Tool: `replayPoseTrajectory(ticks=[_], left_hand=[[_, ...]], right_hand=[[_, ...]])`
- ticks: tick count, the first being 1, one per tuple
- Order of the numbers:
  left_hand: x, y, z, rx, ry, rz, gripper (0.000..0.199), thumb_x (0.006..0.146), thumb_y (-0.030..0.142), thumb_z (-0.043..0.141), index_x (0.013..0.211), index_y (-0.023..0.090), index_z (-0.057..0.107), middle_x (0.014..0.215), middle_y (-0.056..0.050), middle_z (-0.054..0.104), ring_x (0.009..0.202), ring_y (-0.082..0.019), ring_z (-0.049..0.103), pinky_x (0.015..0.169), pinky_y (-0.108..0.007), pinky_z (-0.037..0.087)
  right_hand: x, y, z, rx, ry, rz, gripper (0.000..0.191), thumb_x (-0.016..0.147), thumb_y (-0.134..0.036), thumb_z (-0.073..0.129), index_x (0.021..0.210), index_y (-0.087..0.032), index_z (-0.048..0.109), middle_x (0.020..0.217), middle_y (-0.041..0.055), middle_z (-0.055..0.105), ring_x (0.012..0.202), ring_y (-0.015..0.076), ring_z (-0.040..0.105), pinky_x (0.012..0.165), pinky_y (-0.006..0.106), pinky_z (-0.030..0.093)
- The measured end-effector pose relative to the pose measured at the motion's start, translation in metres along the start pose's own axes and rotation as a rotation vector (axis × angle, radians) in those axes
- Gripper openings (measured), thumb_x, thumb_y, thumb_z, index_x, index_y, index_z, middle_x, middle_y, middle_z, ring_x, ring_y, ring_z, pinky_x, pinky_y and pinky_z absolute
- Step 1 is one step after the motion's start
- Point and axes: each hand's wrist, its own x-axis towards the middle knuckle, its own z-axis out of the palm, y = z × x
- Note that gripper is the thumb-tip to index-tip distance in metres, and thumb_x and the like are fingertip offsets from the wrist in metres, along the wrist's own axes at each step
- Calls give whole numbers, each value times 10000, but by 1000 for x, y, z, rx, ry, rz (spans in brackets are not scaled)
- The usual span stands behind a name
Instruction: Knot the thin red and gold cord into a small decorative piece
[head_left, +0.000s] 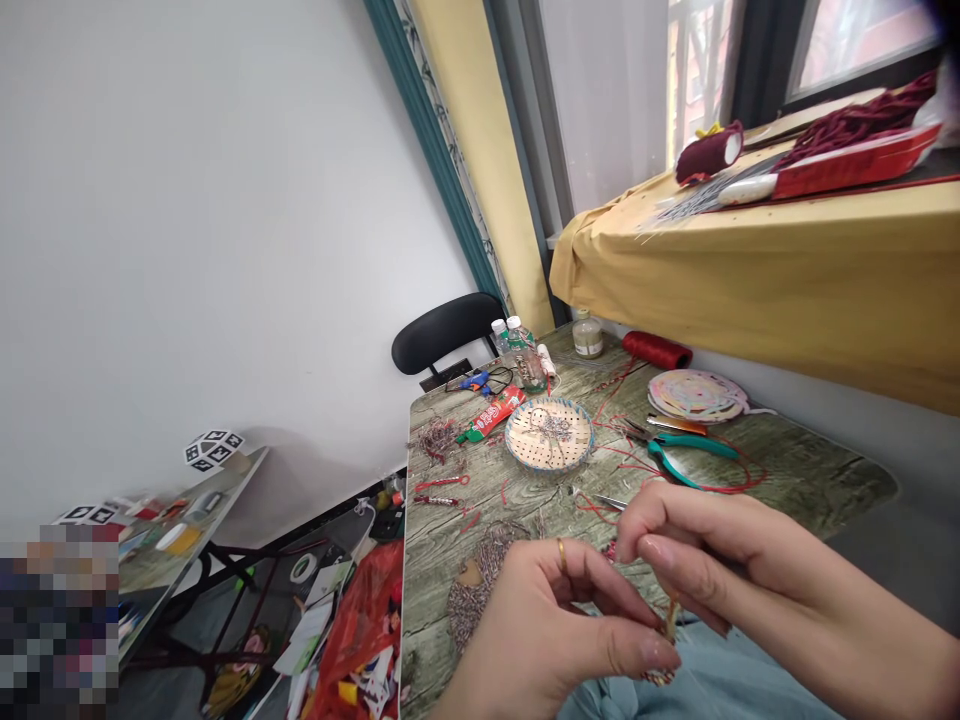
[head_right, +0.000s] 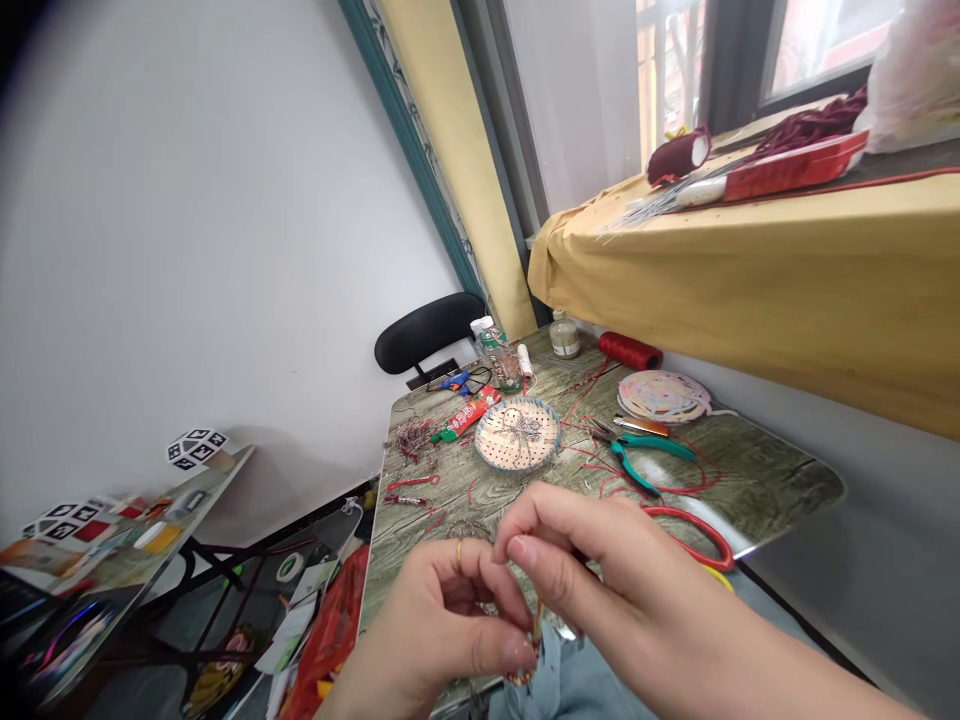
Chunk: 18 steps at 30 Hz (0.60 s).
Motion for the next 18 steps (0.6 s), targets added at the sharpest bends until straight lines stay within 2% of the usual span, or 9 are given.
replayPoseTrajectory(ticks=[5,11,18], left_hand=[[2,0,1,6,-47,-40,321,435,271,951,567,134,693,535,28,630,500,-89,552,543,-221,441],[1,-5,-1,-8,-9,-26,227,475,255,937,568,146,762,499,25,643,438,-62,541,481,-187,431],[-2,-4,0,-100,91,46,185,501,181,914,569,145,745,481,26,650,430,-57,546,467,-171,450]], right_hand=[[3,-3,1,46,-17,-28,342,1008,-457,457,785,-236,592,664,-31,617,592,128,527,529,226,399],[5,-6,7,-113,225,-19,372,900,-572,577,783,-239,696,598,-1,616,583,176,573,527,259,481],[-5,5,9,-189,294,-27,319,864,-528,637,744,-246,728,600,17,645,598,200,611,544,278,521]])
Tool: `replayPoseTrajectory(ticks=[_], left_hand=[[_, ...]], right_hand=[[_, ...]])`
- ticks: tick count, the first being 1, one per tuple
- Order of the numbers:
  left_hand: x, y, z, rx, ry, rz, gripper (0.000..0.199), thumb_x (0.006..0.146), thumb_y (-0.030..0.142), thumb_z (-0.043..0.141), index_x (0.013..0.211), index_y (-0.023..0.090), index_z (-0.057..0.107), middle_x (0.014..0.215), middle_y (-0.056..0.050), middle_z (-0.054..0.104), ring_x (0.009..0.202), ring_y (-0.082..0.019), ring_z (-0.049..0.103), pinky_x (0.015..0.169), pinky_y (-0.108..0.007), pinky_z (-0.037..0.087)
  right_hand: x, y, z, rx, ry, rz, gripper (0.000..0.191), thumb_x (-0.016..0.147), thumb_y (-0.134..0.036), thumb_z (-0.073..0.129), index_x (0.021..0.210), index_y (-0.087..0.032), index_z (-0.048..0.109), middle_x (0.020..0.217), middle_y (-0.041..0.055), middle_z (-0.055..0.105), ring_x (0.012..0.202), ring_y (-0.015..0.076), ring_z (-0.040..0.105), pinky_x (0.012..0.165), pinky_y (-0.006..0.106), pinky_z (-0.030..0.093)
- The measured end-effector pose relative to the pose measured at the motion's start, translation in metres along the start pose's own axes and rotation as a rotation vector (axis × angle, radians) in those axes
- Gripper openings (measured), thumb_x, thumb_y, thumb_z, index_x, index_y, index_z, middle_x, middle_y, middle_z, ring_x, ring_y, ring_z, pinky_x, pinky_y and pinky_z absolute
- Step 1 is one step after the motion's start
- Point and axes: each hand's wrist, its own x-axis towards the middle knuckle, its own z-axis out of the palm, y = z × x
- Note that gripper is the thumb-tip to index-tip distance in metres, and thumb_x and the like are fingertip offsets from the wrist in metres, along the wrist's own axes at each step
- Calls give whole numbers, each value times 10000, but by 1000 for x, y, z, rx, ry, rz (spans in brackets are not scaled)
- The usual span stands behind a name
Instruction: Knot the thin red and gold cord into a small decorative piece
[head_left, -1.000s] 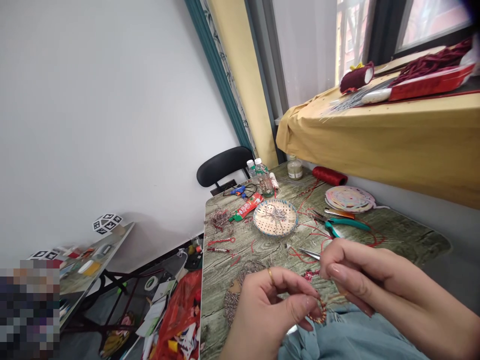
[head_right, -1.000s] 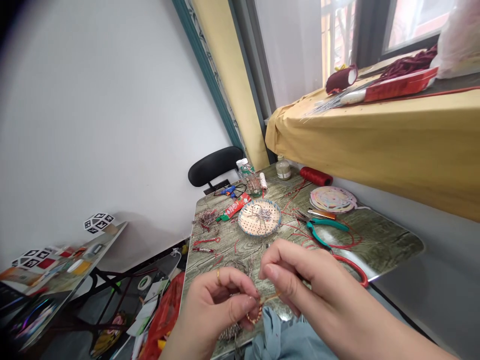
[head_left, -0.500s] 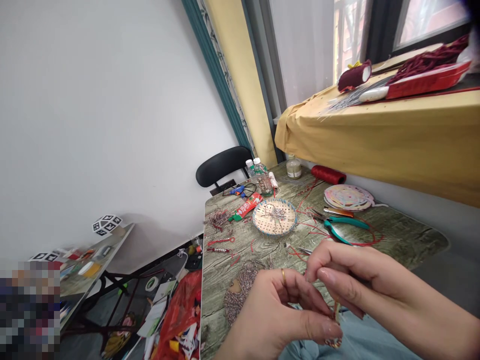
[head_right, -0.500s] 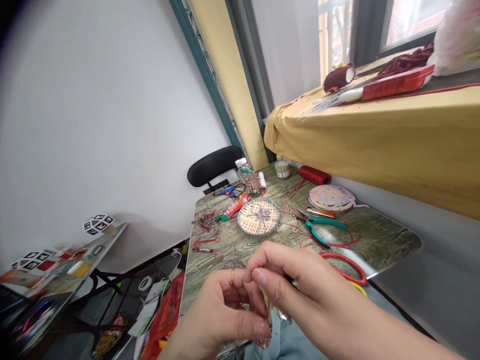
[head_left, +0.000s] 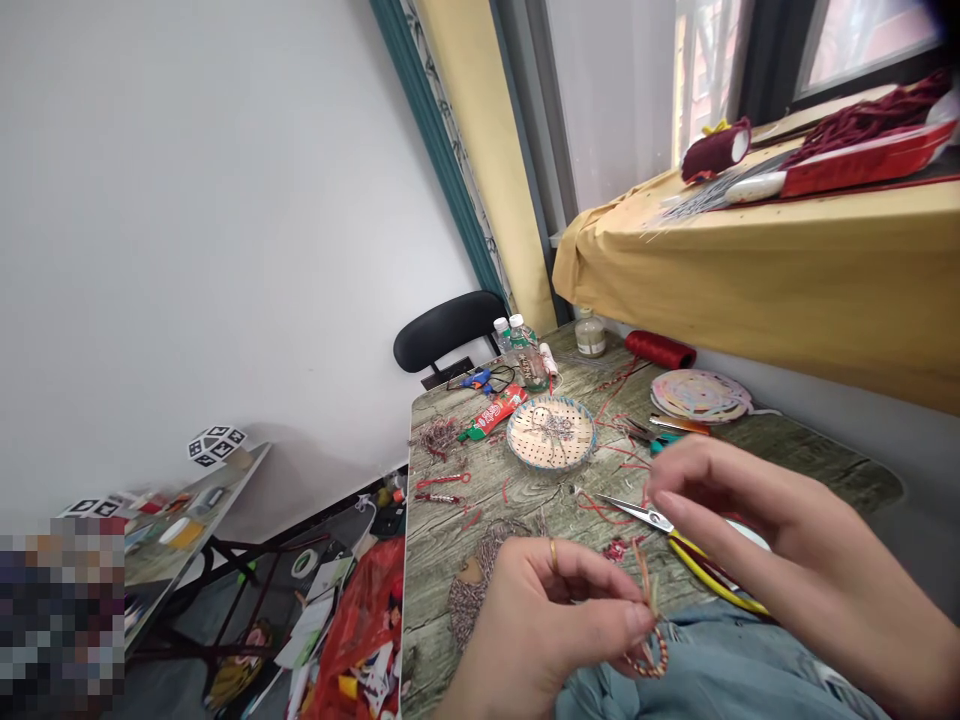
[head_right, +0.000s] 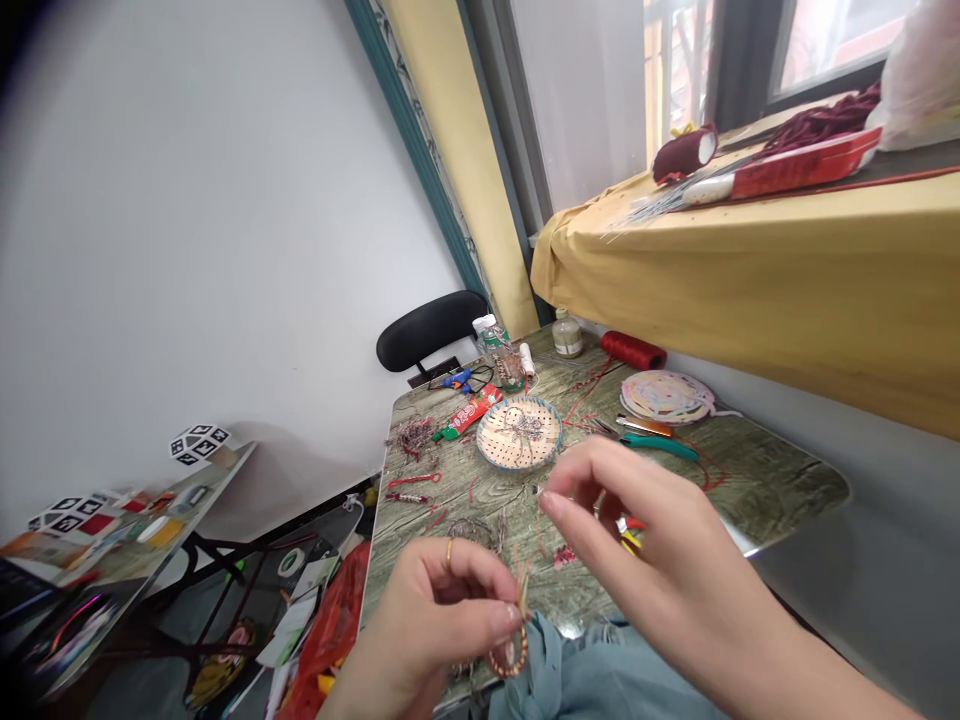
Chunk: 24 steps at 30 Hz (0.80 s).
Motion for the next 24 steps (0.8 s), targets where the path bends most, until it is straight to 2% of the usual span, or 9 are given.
replayPoseTrajectory(ticks=[4,6,8,11,14,17,20,24], left_hand=[[-4,4,4,-8,93,93,90,577,140,838,596,148,749,524,18,684,466,-66,567,501,-183,475],[-5,5,8,32,149,135,84,570,92,803,581,153,747,529,24,690,465,-56,568,505,-170,465],[-6,7,11,54,200,162,98,555,67,777,561,157,739,527,32,689,454,-50,564,493,-161,453],[-6,7,15,54,243,182,100,543,58,742,538,154,716,509,40,677,438,-44,550,475,-153,441],[-6,6,16,29,242,177,117,537,51,729,527,158,681,476,50,647,436,-54,551,479,-164,452],[-5,5,15,32,238,179,130,540,63,750,537,159,663,484,44,641,453,-70,563,493,-182,458],[-4,5,13,69,237,197,136,552,81,768,546,158,656,495,42,635,467,-68,552,510,-182,448],[-4,5,13,64,249,196,135,559,83,766,553,158,654,486,47,627,464,-62,543,509,-178,438]], right_hand=[[-10,10,-1,-2,-69,5,213,870,-418,644,752,-268,740,709,20,705,667,208,656,583,279,538],[-11,10,1,38,-34,24,130,838,-385,673,825,-294,765,762,13,721,688,209,667,578,271,542],[-8,7,4,115,13,37,106,794,-355,705,854,-312,781,753,2,716,627,192,652,532,258,534],[-4,1,9,215,30,65,57,746,-314,738,777,-318,786,680,-19,680,533,157,603,489,243,510],[-1,-3,13,242,93,114,23,725,-307,759,727,-319,778,650,-31,670,543,150,603,496,233,496],[-1,-1,14,237,118,99,88,767,-324,736,688,-314,773,643,-25,683,585,160,625,521,231,496],[-1,4,13,250,85,82,150,806,-339,709,672,-302,765,656,-15,687,611,167,625,534,229,500],[3,8,7,281,21,152,200,852,-371,658,701,-293,764,692,-14,687,569,141,583,484,199,471]])
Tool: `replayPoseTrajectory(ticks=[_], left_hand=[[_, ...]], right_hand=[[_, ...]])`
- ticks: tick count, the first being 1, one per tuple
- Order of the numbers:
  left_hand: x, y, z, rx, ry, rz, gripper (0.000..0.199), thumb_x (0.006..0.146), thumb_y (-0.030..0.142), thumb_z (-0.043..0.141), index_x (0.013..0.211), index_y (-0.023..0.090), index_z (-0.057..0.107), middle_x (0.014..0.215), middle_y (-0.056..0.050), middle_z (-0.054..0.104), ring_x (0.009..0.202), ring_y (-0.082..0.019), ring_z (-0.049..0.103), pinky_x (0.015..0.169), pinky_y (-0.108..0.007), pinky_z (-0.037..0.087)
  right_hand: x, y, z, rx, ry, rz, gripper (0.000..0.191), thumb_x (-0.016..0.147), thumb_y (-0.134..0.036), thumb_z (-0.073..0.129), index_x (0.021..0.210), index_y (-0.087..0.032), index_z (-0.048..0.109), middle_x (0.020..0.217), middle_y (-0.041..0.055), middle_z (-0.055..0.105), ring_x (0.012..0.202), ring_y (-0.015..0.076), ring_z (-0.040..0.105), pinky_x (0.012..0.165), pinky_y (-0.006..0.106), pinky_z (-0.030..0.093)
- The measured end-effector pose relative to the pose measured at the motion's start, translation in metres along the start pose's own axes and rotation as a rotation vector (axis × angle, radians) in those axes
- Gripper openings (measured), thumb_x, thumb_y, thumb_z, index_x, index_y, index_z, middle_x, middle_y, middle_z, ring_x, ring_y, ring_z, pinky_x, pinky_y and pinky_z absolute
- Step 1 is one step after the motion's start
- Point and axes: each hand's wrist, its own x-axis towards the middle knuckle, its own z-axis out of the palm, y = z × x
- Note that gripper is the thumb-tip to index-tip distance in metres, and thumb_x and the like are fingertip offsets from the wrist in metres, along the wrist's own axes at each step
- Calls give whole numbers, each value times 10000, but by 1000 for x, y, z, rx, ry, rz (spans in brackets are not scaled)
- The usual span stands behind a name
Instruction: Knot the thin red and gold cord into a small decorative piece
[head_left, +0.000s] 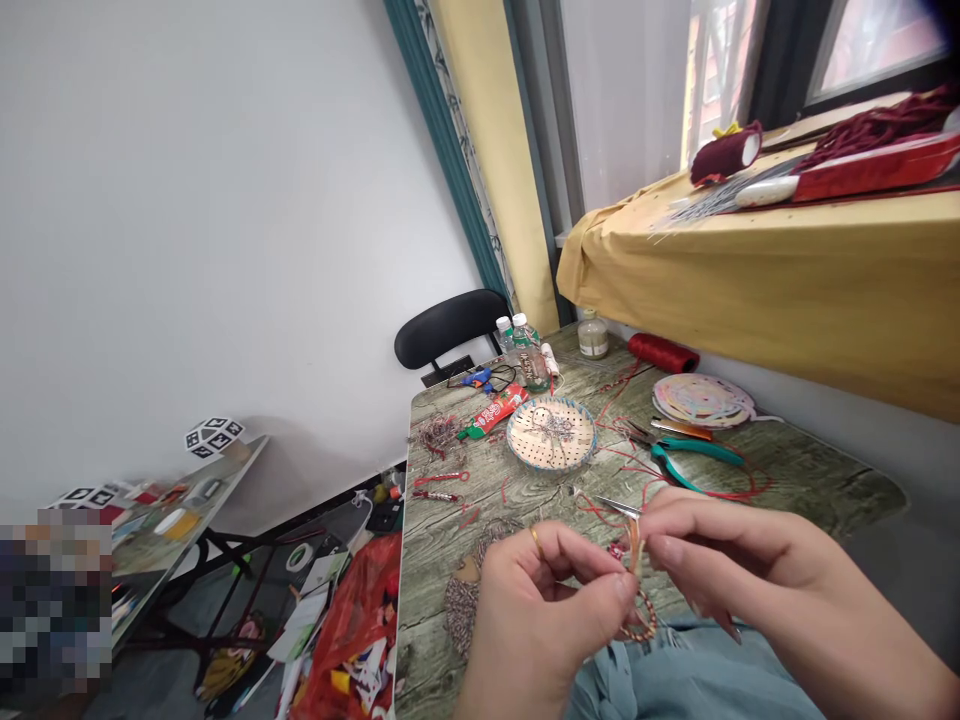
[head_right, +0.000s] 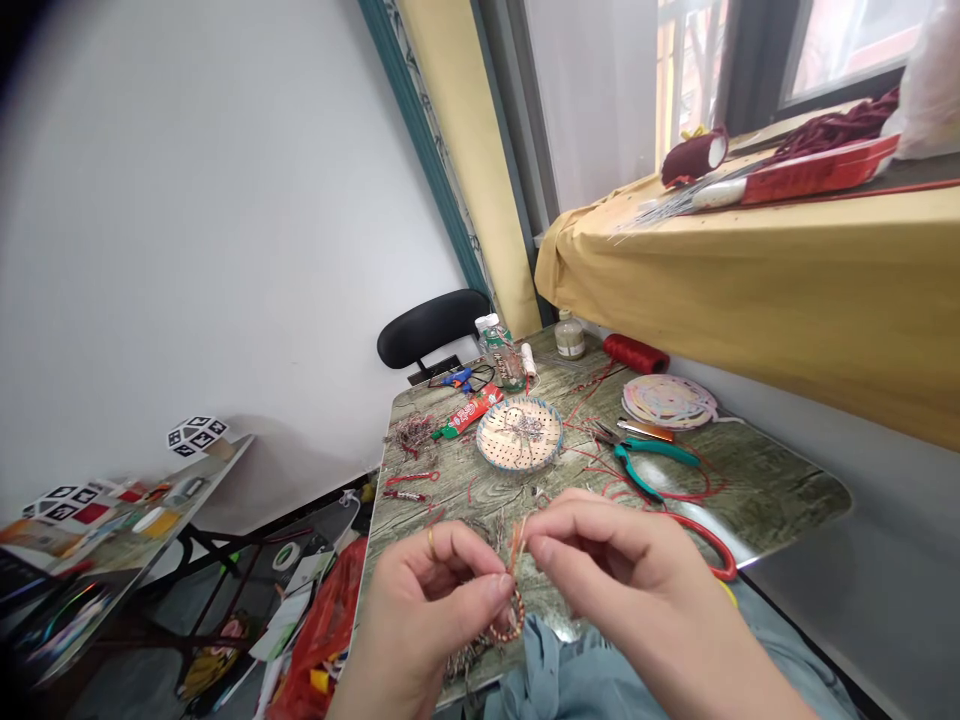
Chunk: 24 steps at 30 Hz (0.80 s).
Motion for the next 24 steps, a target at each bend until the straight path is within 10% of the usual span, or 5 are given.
replayPoseTrajectory(ticks=[18,24], left_hand=[[1,-1,1,-116,-30,7,131,600,100,786,577,157,670,485,48,643,471,-62,586,514,-167,484],[2,-4,1,-141,-3,15,134,603,123,808,579,152,680,498,34,656,476,-68,596,505,-165,486]], right_hand=[[6,-13,8,68,79,177,175,744,-377,719,639,-238,703,597,-33,574,563,121,460,516,209,378],[10,-6,5,77,-74,198,344,845,-521,614,679,-233,706,549,-30,490,535,134,431,476,222,343]])
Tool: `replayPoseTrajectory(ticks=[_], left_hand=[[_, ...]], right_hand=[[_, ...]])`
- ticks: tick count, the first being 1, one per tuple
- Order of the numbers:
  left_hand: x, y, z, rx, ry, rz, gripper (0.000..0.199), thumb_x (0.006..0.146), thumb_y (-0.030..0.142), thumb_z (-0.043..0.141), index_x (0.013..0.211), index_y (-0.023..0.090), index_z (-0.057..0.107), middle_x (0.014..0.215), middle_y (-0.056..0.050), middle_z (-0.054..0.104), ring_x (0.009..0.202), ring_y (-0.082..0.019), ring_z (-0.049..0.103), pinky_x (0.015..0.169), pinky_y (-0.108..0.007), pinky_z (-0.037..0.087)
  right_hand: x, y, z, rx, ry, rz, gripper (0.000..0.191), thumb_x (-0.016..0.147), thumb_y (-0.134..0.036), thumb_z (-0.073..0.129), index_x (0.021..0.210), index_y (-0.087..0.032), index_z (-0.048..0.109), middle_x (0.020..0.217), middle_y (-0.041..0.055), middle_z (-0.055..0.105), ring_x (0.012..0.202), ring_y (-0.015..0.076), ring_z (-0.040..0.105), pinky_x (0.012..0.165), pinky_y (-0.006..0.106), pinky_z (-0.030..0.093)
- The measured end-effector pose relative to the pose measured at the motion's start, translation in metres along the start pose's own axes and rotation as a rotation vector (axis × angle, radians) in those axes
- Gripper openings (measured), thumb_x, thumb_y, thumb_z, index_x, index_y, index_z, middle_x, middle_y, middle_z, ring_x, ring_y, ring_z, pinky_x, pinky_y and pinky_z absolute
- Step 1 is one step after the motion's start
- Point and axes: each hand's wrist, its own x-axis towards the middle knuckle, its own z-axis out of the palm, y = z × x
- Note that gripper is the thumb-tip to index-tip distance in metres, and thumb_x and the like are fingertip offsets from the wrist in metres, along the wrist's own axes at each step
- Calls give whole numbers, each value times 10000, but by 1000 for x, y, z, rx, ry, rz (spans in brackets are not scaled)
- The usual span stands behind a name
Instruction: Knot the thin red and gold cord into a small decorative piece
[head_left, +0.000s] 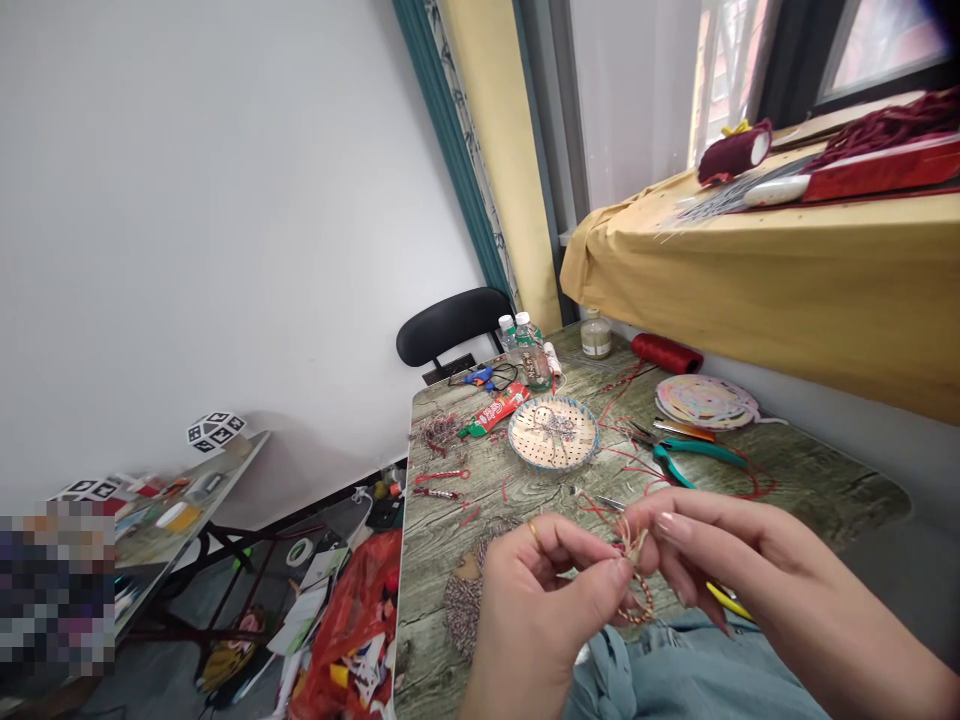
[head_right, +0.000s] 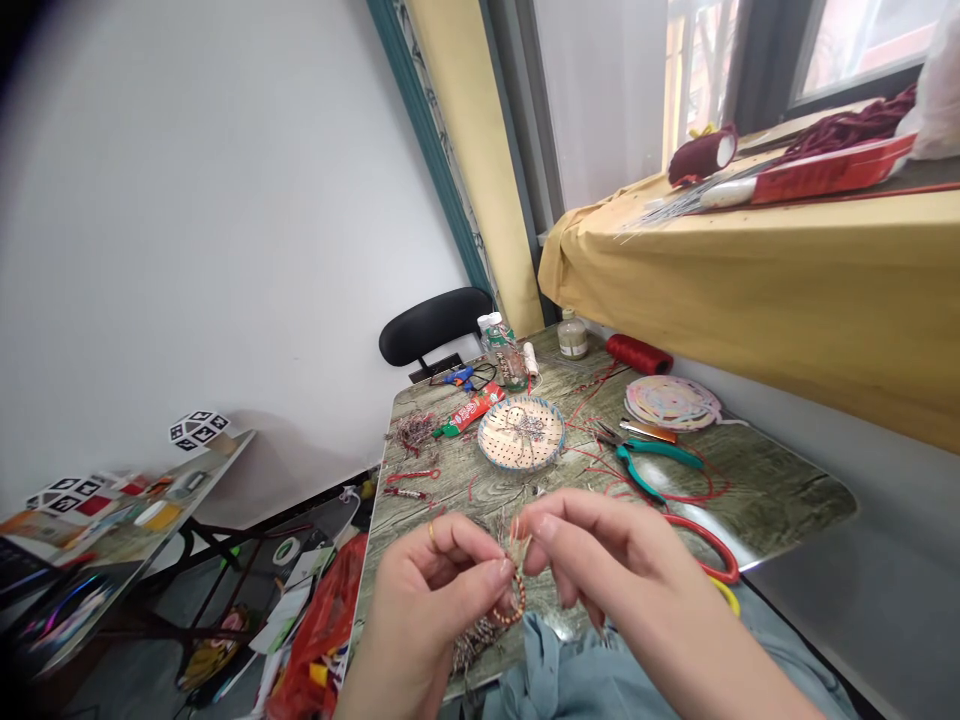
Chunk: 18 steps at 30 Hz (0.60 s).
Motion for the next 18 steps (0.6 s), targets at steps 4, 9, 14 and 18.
replayPoseTrajectory(ticks=[4,9,14,18], left_hand=[[1,-1,-1,11,-10,8,152,600,138,830,575,149,681,497,36,640,476,-64,572,517,-171,481],[1,-1,-2,-23,-25,15,140,619,152,830,583,146,694,503,24,659,491,-74,581,515,-177,491],[2,-3,-3,-72,-44,-11,164,616,195,871,602,143,715,509,17,678,491,-73,586,502,-170,486],[2,-4,-4,-60,-77,-38,168,594,228,900,639,145,760,522,13,690,491,-72,599,506,-167,478]], right_hand=[[-2,-3,2,26,1,-14,276,753,-498,736,682,-232,727,566,-28,544,512,119,393,457,216,334],[-3,-3,2,-18,26,-31,265,729,-468,749,617,-229,714,543,-26,531,510,116,393,451,206,321],[-2,-4,0,-67,78,-77,275,741,-476,740,607,-237,726,547,-10,601,512,127,464,457,206,372],[-2,-6,-2,-86,31,-156,264,770,-465,746,618,-252,719,581,-18,663,568,143,563,520,210,435]])
